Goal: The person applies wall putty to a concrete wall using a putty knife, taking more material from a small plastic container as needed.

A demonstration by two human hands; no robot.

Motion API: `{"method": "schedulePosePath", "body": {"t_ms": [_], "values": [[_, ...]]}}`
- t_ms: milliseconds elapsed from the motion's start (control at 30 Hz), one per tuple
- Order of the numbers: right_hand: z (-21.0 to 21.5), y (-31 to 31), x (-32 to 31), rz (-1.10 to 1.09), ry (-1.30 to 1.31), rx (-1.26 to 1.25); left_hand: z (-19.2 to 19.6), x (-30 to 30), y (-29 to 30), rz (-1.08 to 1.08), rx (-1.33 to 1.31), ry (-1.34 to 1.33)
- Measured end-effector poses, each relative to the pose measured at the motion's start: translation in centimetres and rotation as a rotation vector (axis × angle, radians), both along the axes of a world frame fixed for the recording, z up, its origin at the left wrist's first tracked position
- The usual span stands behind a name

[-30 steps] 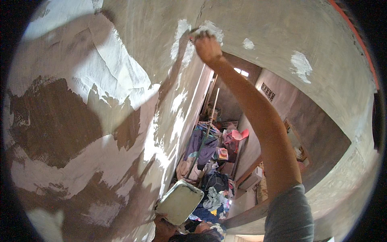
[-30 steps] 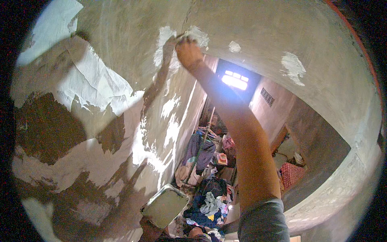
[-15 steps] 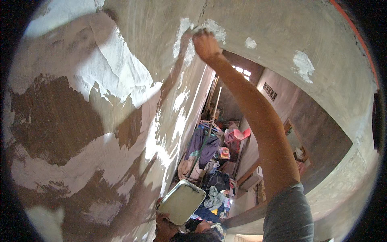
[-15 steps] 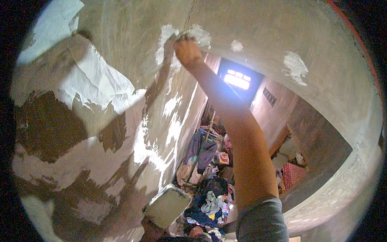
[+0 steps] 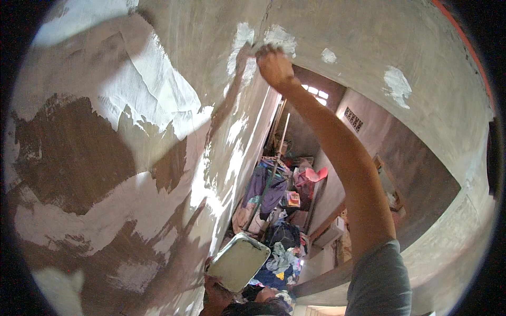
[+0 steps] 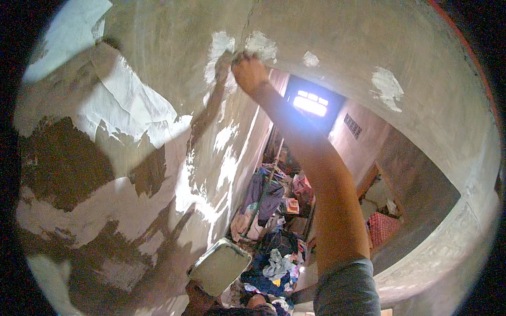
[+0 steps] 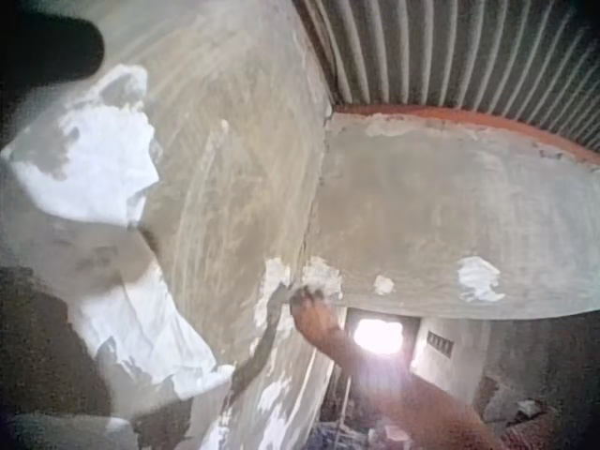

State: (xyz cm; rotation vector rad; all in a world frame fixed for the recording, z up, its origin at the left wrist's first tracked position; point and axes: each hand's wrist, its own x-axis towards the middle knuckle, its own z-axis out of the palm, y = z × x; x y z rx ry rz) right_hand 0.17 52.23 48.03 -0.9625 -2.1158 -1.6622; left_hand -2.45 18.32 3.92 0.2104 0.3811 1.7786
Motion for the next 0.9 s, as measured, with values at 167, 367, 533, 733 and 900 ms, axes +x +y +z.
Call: {"method": "schedulePosePath", "body": {"t_ms": [167, 367, 533, 733, 900], "values": [[-2.6, -0.3, 2.6, 0.099, 0.052, 0.032, -0.5, -0.3, 0.2, -0.098, 0.052, -0.298], [-1.1, -0.4, 5.7, 0.041, 0.119, 0.043, -1.9, -0.2, 0.4, -0.049, -0.001, -0.183], [-4.4, -1.2, 5.8, 0.140, 0.032, 0.003, -3.2, -0.2, 0.8, -0.119, 0.006, -0.273], [0.0, 1.1, 5.0, 0.271, 0.002, 0.215, -2.5, -0.2, 0.4, -0.069, -0.026, -0.251], [-0.7, 3.9, 5.7, 0.093, -0.060, 0.201, -1.1, 0.3, 0.7, 0.099, -0.030, -0.216]]}}
